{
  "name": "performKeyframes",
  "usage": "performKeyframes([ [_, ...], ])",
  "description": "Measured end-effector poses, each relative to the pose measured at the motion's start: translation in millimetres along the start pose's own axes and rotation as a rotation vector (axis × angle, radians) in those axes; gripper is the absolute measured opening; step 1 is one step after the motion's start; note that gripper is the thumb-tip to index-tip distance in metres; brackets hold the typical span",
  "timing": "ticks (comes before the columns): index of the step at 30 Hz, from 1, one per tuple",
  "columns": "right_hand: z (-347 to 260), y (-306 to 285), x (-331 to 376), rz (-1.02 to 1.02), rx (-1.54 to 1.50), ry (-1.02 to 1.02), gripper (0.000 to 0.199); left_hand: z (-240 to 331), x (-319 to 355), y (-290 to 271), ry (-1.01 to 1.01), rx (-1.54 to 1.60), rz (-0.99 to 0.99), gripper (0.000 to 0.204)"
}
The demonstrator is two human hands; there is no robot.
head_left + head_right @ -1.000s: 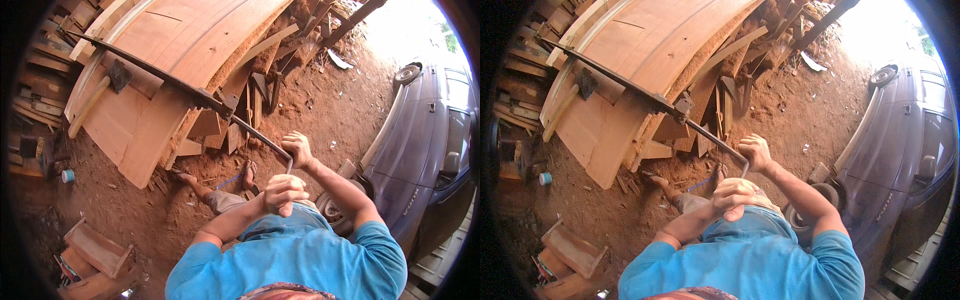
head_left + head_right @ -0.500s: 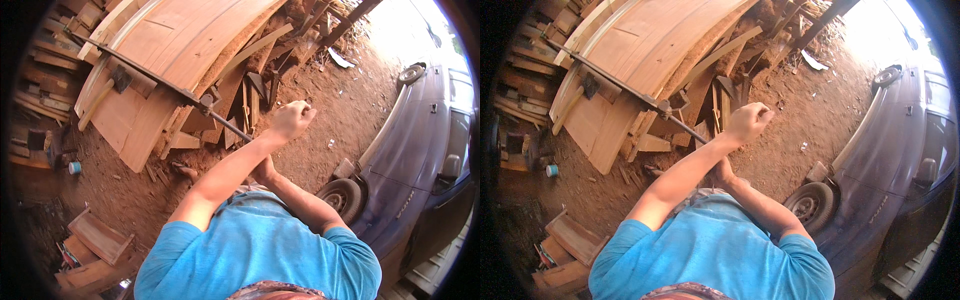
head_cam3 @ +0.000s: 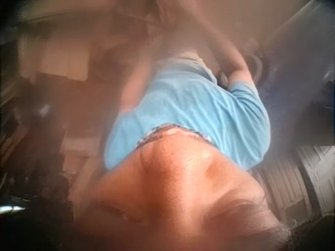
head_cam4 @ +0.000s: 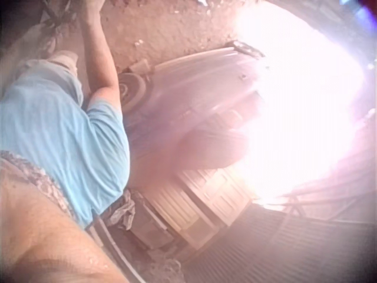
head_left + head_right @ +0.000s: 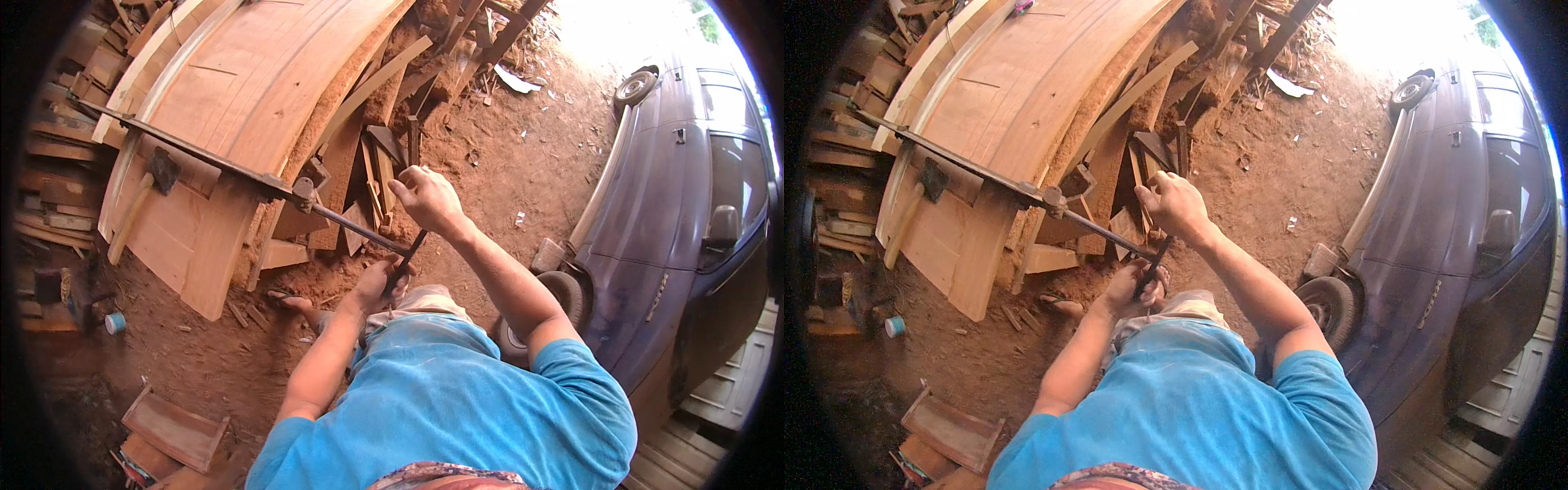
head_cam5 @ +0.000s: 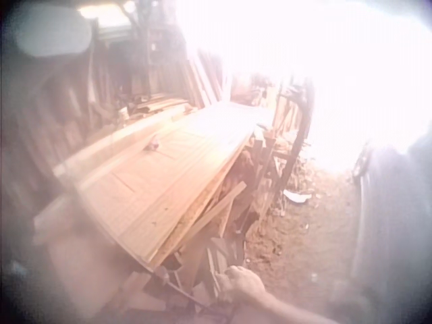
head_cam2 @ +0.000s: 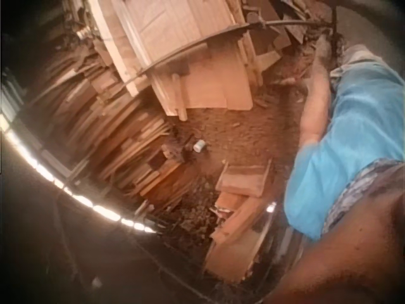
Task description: The person uses a hammer to tap a wooden panel into place on a larger wooden structure. They then retrieve a power drill from a red bag, plug it into an outlet, and prepare to use it on the assembly.
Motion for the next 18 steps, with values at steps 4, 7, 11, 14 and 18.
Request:
performKeyframes([
  [4, 16, 15, -12, -0.115, -0.104, 0.096, 0.039, 2, 10, 9, -0.039, -0.104, 0.262, 0.045],
  [7, 45, 60, -20, -0.252, -0.207, 0.139, 0.041, 8, 43, 65, 0.033, 0.055, 0.450, 0.037],
  [11, 71, 171, 1, -0.779, -0.618, 0.347, 0.038, 13, 24, 69, 0.038, 0.416, 0.345, 0.035],
  [14, 71, 153, -3, -0.360, -0.529, 0.192, 0.040, 14, 32, 69, 0.005, 0.384, 0.148, 0.046],
  [18, 58, 67, 42, 0.148, -0.512, -0.059, 0.030, 20, 66, 75, 0.149, -0.319, 0.276, 0.071],
])
Point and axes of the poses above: each hand's wrist, its own x-axis away from the middle knuckle, its own y-axis out of the palm, z = x × y, the point moved 6 cm from there along -x, towards the middle knuckle, and after that the axes turned 10 degrees about x, right-handed, at the moved point
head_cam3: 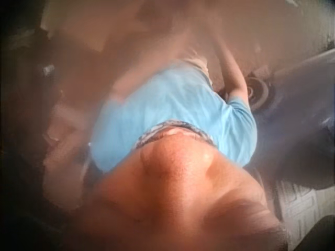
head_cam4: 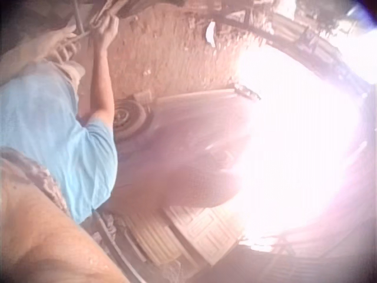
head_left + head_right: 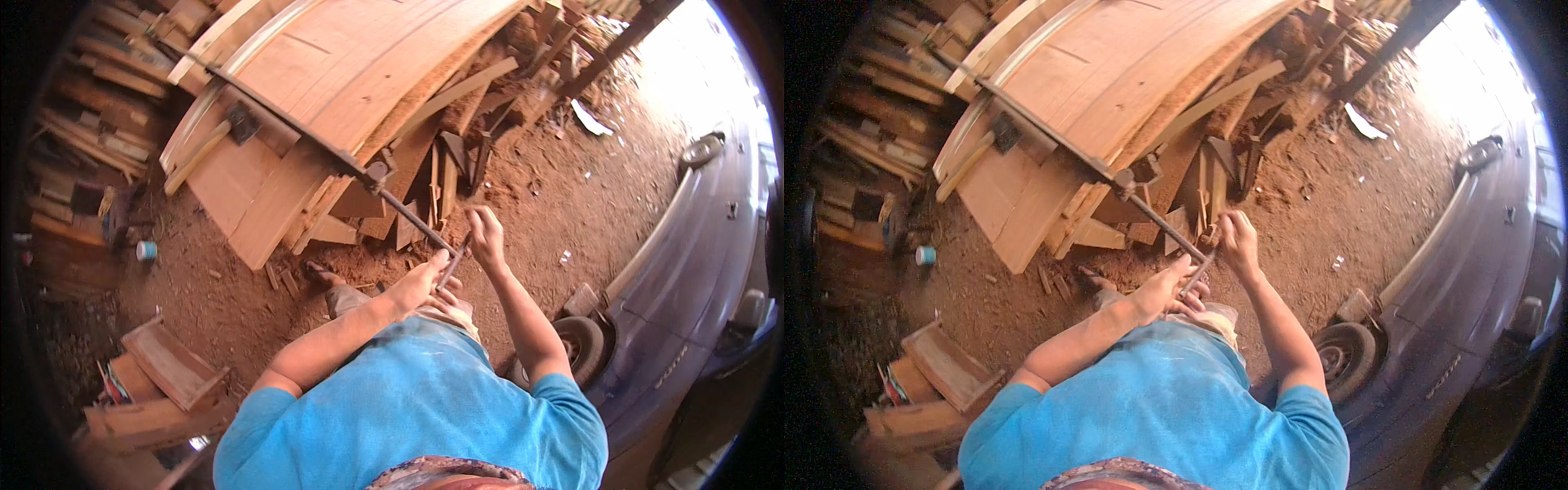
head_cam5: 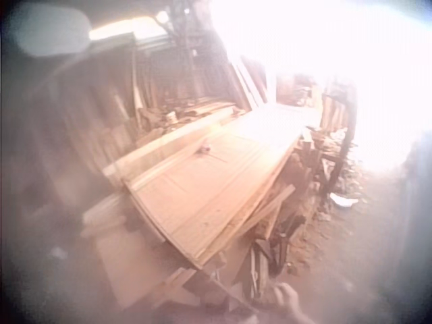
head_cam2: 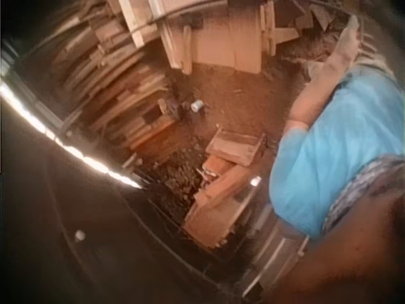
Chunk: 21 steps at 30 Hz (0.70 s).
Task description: The person uses a hammer to tap a wooden panel into place on a larger wooden structure. They then retrieve a power drill from a red bag, plug it into an outlet, and prepare to use it on the assembly.
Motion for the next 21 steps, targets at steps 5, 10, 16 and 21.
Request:
performKeyframes([
  [5, -33, -21, 45, -0.255, 0.329, -0.440, 0.055, 35, 41, 35, 1.274, -1.101, 0.169, 0.046],
  [10, -15, 11, 6, -0.373, 0.345, -0.491, 0.037, 29, 16, 60, 1.485, -1.053, -0.069, 0.037],
  [16, -10, 44, 8, -0.161, 0.234, -0.262, 0.034, 42, 14, 58, 1.557, -0.941, -0.062, 0.031],
  [21, 19, 61, 52, -0.082, -0.140, 0.029, 0.030, 65, -7, 87, 1.305, -0.960, -0.011, 0.036],
])
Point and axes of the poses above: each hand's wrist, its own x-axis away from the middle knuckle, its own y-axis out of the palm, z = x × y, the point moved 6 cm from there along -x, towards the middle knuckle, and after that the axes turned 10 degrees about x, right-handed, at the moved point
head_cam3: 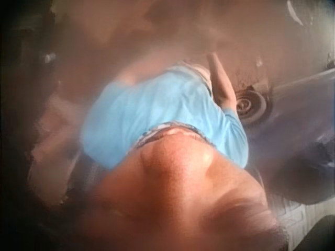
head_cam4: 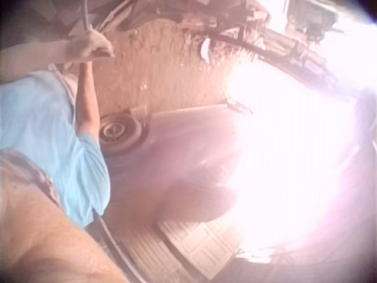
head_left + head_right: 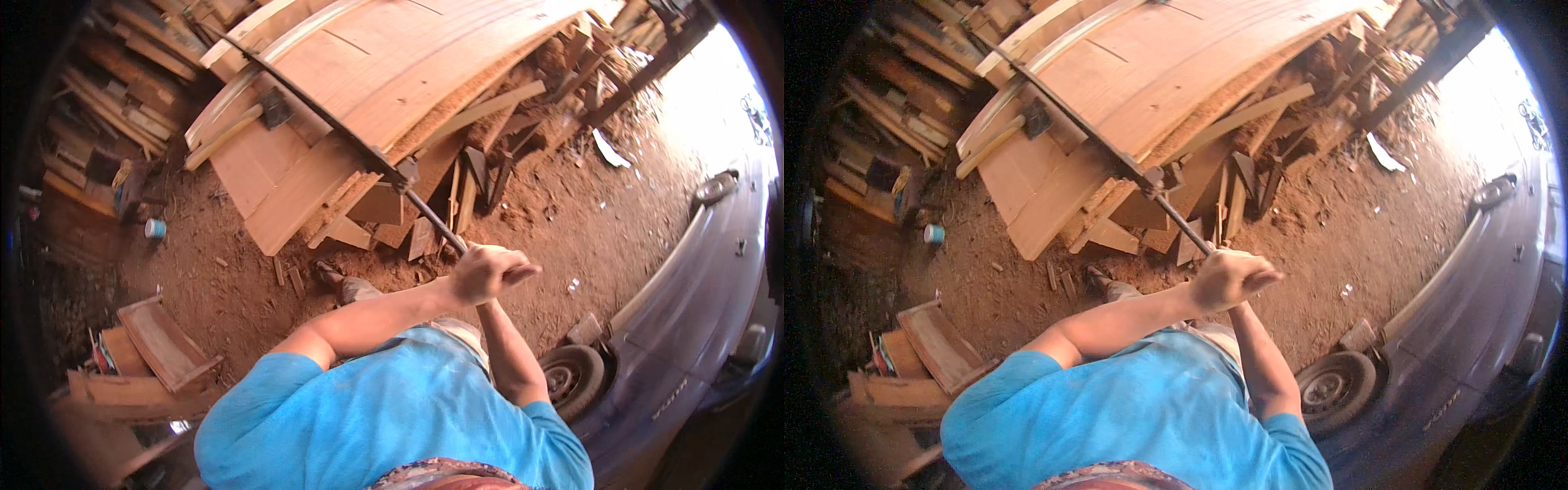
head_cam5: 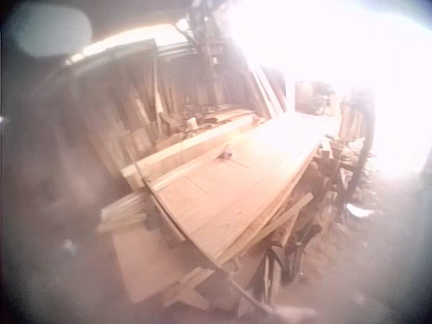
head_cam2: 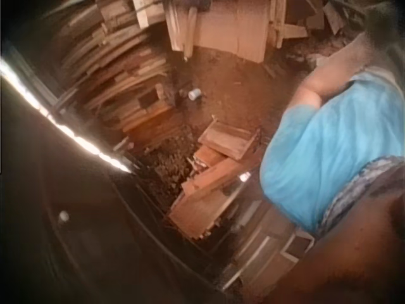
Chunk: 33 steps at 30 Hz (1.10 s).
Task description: The person uses a hammer to tap a wooden panel into place on a larger wooden structure. They then retrieve a power drill from a red bag, plug it into an outlet, and prepare to use it on the assembly.
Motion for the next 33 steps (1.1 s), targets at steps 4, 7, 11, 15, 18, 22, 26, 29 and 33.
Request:
performKeyframes([
  [4, 30, 44, 37, -0.043, -0.722, 0.255, 0.025, -20, -36, 20, -0.309, -0.185, -0.280, 0.044],
  [7, 5, 65, 42, -0.010, -0.941, 0.474, 0.021, -53, -53, 32, -0.376, -0.206, -0.247, 0.052],
  [11, -71, 54, 59, -0.115, -1.131, 0.754, 0.023, -130, -65, 65, -0.651, -0.359, -0.505, 0.051],
  [15, -100, 46, 64, -0.071, -1.356, 0.786, 0.030, -141, -55, 66, -0.538, -0.321, -0.400, 0.050],
  [18, -69, 4, 61, 0.127, -1.173, 0.694, 0.029, -102, -19, 14, -0.041, -0.152, 0.000, 0.032],
  [22, -53, -89, -1, 0.327, -0.383, 0.377, 0.042, -46, 59, -88, -0.075, -0.080, 0.469, 0.014],
  [26, -67, -87, -95, 0.036, 0.154, 0.155, 0.041, -126, 137, -28, -1.051, 0.885, 0.279, 0.086],
  [29, -44, -59, -121, -0.126, 0.403, 0.135, 0.040, -114, 132, 15, -1.074, 1.569, -0.022, 0.102],
  [33, -51, -45, -127, -0.219, 0.656, 0.098, 0.043, -118, 137, 32, -0.922, 2.039, -0.129, 0.086],
])
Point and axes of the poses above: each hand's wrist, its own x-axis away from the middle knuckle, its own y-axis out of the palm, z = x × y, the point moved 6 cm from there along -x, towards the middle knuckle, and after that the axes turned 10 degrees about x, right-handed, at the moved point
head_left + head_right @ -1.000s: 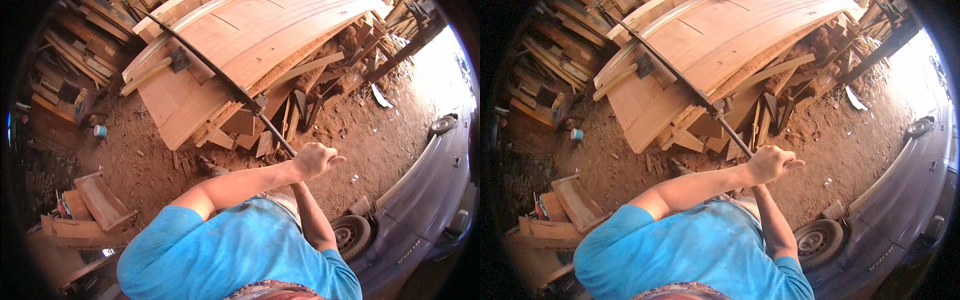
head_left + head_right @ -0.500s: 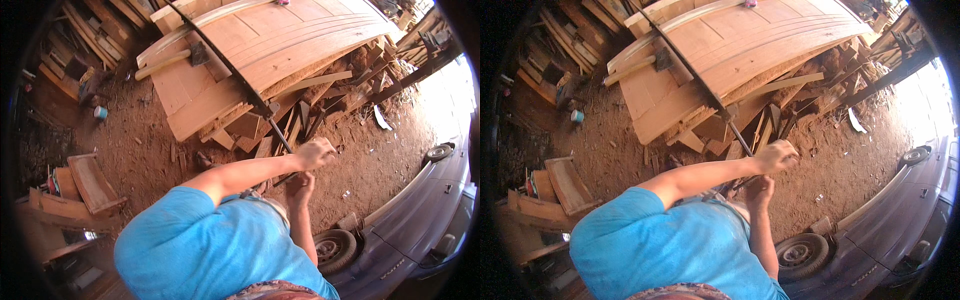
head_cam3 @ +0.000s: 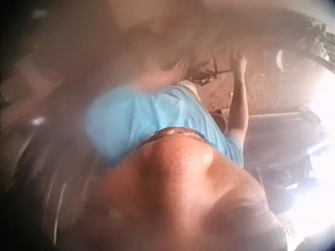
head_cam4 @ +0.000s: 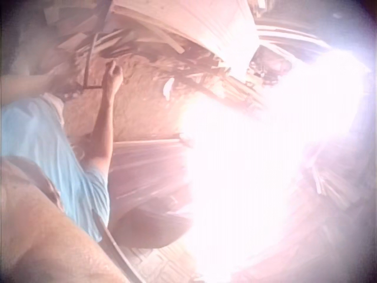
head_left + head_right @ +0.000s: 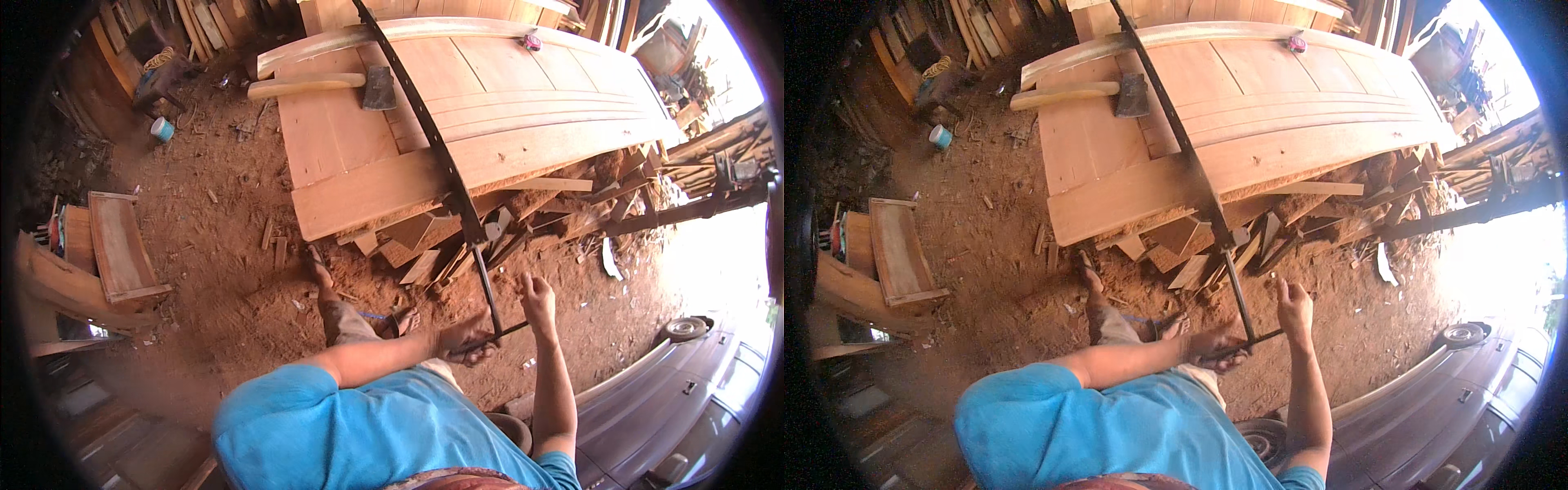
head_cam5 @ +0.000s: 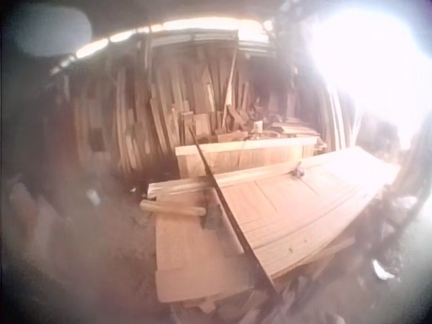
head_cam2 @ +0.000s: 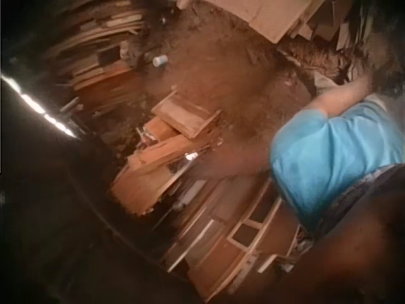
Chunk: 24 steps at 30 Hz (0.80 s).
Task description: The person uses a hammer to tap a wooden panel into place on a larger wooden structure. They then retrieve a power drill from a red bag, plug it into an outlet, and prepare to use it on the assembly.
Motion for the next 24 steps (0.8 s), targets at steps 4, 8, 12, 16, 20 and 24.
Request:
performKeyframes([
  [4, -2, -5, 7, -0.010, 0.030, 0.109, 0.047, -11, -19, 15, -0.071, 0.211, -0.103, 0.049],
  [8, -9, -4, 13, -0.123, -0.280, 0.251, 0.039, -9, -17, 27, -0.131, 0.407, -0.208, 0.030],
  [12, 1, 35, 6, -0.323, -0.525, 0.325, 0.038, -14, -14, 51, 0.044, 0.323, 0.160, 0.030],
  [16, 11, 68, 9, -0.590, -0.648, 0.375, 0.040, -7, -16, 64, 0.165, 0.215, 0.494, 0.031],
  [20, 5, 101, 19, -0.736, -0.801, 0.354, 0.040, -8, -28, 76, 0.292, 0.289, 0.701, 0.030],
  [24, 31, 125, 27, -0.682, -0.799, 0.424, 0.041, -12, -42, 68, 0.318, 0.311, 0.821, 0.030],
])
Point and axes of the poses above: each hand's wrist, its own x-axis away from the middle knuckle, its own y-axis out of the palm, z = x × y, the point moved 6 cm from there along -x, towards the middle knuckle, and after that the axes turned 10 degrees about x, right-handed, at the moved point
